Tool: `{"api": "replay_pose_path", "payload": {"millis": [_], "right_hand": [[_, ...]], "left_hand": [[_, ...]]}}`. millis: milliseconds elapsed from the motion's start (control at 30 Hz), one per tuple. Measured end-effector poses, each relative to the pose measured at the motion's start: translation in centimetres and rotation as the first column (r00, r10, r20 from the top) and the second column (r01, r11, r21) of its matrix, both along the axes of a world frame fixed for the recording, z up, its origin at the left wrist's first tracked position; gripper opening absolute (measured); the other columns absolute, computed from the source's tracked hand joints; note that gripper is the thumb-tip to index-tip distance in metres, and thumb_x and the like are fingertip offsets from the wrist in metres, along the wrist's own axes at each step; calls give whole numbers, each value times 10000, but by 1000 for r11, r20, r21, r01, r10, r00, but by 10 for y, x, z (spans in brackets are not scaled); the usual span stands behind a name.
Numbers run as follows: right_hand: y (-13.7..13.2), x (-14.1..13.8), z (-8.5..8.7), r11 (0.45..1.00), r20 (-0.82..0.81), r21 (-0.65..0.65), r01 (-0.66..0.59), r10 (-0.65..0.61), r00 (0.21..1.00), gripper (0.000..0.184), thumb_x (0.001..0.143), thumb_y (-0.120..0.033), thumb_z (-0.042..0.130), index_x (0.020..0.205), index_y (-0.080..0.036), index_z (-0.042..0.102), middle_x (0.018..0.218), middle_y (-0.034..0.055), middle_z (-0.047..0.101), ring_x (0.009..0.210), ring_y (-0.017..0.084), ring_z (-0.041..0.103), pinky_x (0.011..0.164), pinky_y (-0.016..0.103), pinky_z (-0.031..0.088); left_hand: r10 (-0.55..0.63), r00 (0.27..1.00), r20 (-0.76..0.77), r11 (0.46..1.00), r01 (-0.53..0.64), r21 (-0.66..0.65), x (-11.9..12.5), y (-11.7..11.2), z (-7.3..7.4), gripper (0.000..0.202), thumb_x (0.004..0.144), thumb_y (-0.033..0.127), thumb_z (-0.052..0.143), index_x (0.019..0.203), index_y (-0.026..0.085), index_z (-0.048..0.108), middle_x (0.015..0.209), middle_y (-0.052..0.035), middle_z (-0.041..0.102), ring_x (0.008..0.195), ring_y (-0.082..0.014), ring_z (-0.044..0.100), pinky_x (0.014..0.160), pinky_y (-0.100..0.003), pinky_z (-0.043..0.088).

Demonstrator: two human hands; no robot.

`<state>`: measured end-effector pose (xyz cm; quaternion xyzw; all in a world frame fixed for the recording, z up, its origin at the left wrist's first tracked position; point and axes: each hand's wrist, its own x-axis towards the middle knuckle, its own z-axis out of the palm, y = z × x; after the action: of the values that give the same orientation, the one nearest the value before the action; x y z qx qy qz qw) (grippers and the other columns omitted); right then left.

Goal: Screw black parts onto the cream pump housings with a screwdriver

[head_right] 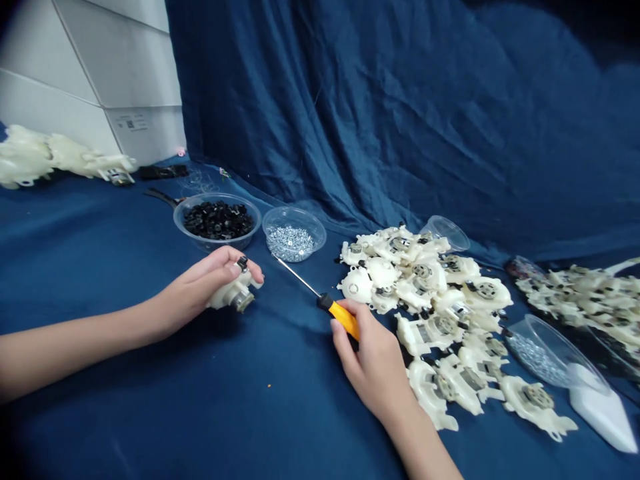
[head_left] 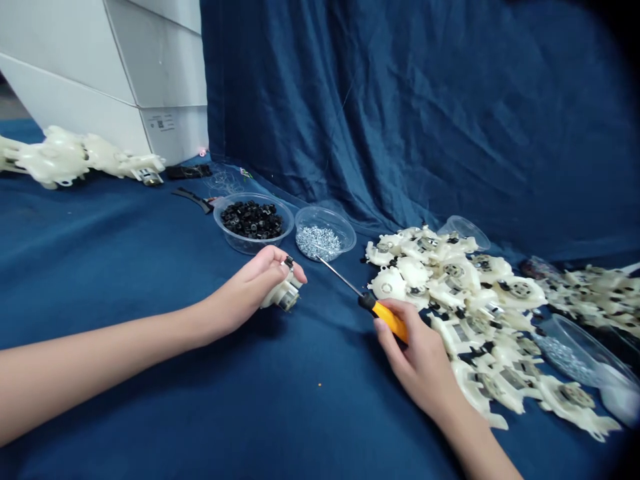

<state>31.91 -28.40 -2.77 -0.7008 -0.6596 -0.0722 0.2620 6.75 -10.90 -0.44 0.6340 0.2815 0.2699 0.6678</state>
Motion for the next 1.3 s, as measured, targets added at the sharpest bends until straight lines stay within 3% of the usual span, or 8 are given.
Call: {"api": "replay_pose_path", "payload": {"millis": [67, 167, 333, 667, 867, 1067, 1200, 1300], "right_hand": [[-4, -5, 1, 992, -18, 91, -92, 94, 995, 310, 1021, -256, 557, 1328, -219, 576, 1068, 87, 731, 821, 196, 719, 707, 301, 562], [-7, -11, 0, 963, -8, 174, -205, 210, 978, 412, 969, -157, 609, 1376, -220, 604, 870, 42, 679, 648, 151, 625, 604, 264, 512], [-6, -16, -5, 945, -4, 242, -221, 229, 974, 450, 930, -116, 646, 1359, -251, 653, 768, 9, 599, 565, 124, 520, 523, 244, 429], [-4, -18, -9, 939, 0, 244, -244, 252, 968, 517, 922, -87, 659, 1412, -246, 615, 824, 21, 631, 605, 126, 545, 582, 247, 460], [-5, -17, -8, 952, 1, 219, -215, 220, 975, 432, 944, -140, 632, 1363, -245, 638, 805, 18, 656, 579, 130, 581, 560, 252, 488], [-3, -15, -5, 979, -339, 100, -179, 203, 919, 291, 875, -245, 771, 1117, -228, 610, 977, 70, 683, 798, 185, 701, 635, 263, 591], [-3, -14, -3, 971, -273, 164, -172, 212, 938, 234, 896, -198, 753, 1114, -230, 674, 934, 60, 695, 746, 171, 679, 628, 267, 560], [-5, -14, -2, 976, -284, 95, -198, 217, 934, 213, 962, -211, 675, 1172, -242, 693, 942, 53, 736, 753, 164, 698, 662, 259, 559]], "left_hand": [[14, 1000, 20, 1000, -14, 0, 0, 1, -2, 255, 985, 423, 503, 1039, 178, 549, 1064, -54, 654, 771, -129, 558, 708, -299, 465], [-10, 999, 50, 1000, 12, -27, 2, 3, -5, 258, 980, 423, 519, 1051, 176, 541, 1088, -71, 664, 814, -143, 581, 730, -307, 490], [41, 995, 90, 994, -31, -108, 5, 6, -7, 272, 922, 394, 592, 1053, 166, 519, 1062, -92, 691, 811, -160, 616, 701, -312, 505], [35, 998, 60, 995, -29, -91, 6, 3, -2, 221, 941, 357, 556, 1032, 165, 498, 1101, -80, 680, 805, -147, 603, 702, -311, 496], [24, 998, 55, 997, -20, -79, 5, 3, -4, 207, 954, 357, 537, 1042, 178, 482, 1116, -73, 662, 791, -142, 593, 700, -320, 505], [-8, 999, 50, 999, 7, 32, 2, 2, -8, 252, 993, 431, 524, 1065, 197, 467, 1133, -59, 642, 793, -136, 588, 722, -323, 494], [-22, 999, 31, 996, 20, 82, 0, -1, -8, 249, 1015, 433, 489, 1098, 198, 492, 1149, -63, 634, 802, -133, 576, 734, -318, 484], [-17, 999, 33, 993, 13, 119, -1, -3, -7, 255, 1019, 434, 485, 1102, 193, 504, 1137, -66, 638, 819, -137, 572, 737, -308, 483]]}}
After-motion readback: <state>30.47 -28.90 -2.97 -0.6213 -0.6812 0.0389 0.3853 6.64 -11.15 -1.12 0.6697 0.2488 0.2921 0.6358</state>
